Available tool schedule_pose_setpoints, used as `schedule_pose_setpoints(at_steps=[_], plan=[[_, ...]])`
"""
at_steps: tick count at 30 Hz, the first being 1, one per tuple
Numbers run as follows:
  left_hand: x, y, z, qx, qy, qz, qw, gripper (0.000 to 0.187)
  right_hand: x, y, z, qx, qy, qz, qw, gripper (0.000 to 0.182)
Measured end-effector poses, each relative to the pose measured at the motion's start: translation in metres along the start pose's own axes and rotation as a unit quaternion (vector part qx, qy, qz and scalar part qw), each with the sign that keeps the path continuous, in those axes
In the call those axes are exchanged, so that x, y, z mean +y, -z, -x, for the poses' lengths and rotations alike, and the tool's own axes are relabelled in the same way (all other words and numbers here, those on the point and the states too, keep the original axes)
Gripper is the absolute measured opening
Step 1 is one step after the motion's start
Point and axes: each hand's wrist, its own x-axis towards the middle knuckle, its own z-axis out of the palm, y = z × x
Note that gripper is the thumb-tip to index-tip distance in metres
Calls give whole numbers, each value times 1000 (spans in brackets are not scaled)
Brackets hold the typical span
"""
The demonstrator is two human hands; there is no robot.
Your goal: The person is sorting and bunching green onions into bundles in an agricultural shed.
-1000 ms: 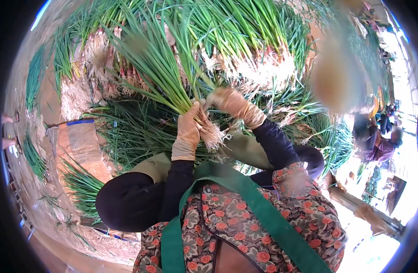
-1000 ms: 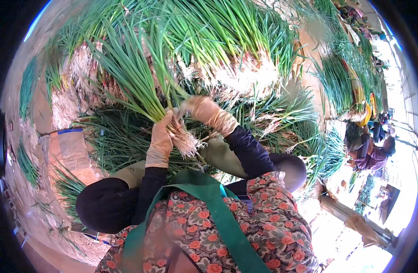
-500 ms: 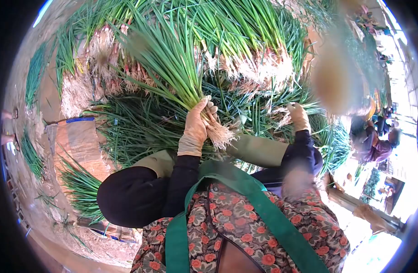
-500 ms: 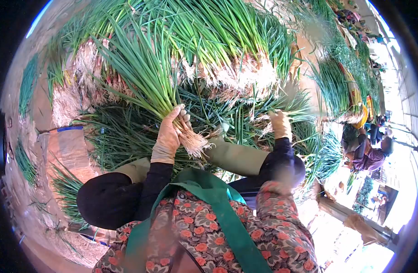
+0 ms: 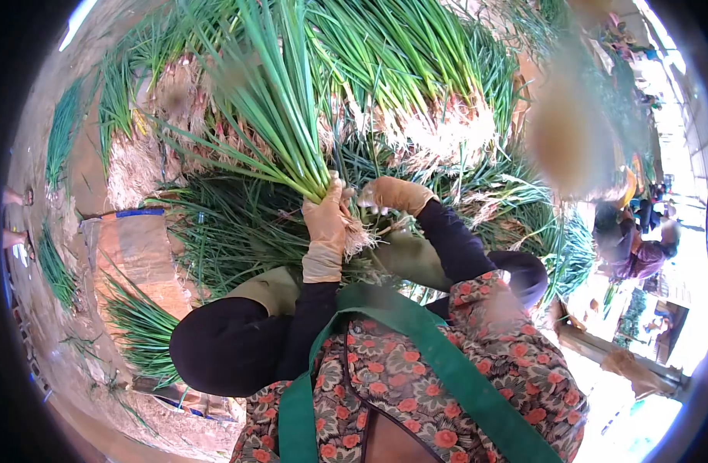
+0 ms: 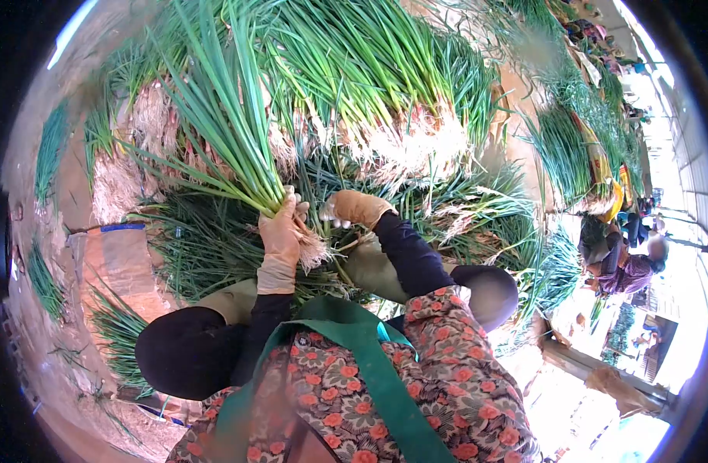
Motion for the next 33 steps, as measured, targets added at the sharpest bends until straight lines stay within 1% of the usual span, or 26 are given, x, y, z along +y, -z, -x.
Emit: schedule_pose_setpoints(at_steps=[1,2,3,4,5,7,8,9,10,12,14,16,17,18,20,21,24,25,26,27,28,29,30,31,32,33], plan=[[2,-1,0,-7,37,28,999,17,27,3,-12,138,142,86,976,26],[2,0,0,-36,85,58,994,18,54,13,-32,270,279,170,906,27],[2,2,1,-65,129,88,986,18,69,33,-52,416,219,310,826,25],[3,2,2,-95,171,116,974,19,92,52,-80,447,122,84,882,27],[-1,3,0,-109,207,147,961,22,111,71,-107,501,48,-166,848,30],[5,0,2,-121,199,132,964,24,102,89,-109,481,58,-12,875,37],[7,-2,2,-127,195,125,964,24,92,91,-99,413,-10,214,885,40],[1,1,-3,-121,167,107,973,28,38,79,-56,447,7,159,880,42],[2,-3,-4,-101,150,90,979,28,47,72,-77,465,-64,56,881,33],[4,-10,-2,-54,116,60,990,30,14,40,-47,439,-50,58,895,23],[-6,2,-8,-72,103,13,992,27,-47,7,31,317,60,61,945,24],[0,-5,-1,-76,87,-22,993,22,-47,-13,49,138,51,216,965,26],[-10,3,-8,-67,105,-24,992,20,-41,-10,49,84,81,191,975,25],[-16,3,-8,-55,97,-10,994,19,-30,-9,41,173,116,120,971,26],[-21,-3,-7,-31,77,20,996,18,-13,-5,19,344,183,-20,920,29],[-15,-3,-3,-54,99,-12,994,17,-22,0,13,360,195,-116,905,30],[-13,-9,6,-56,85,-18,995,17,-35,1,-12,283,59,-269,919,28],[-17,-5,1,-56,67,-22,996,13,-36,-2,-11,244,58,-417,873,21],[-17,-3,-1,-75,70,-20,995,15,-26,-4,-15,352,131,-201,905,20],[-10,-4,2,-93,75,-16,993,17,-4,-9,-22,436,195,29,878,20],[-5,-4,5,-111,82,-14,990,18,23,-17,-29,492,244,256,796,20],[-1,-2,4,-184,78,-7,980,18,55,-16,-40,384,263,359,809,28],[5,-10,9,-155,92,55,982,19,42,-7,-23,190,140,395,888,32],[13,-22,17,-122,104,117,980,20,31,2,-11,193,100,214,952,33],[21,-28,24,-86,118,179,973,21,29,7,-3,185,55,24,981,35],[27,-29,26,-81,129,196,969,26,40,26,-16,298,73,-28,951,33]])
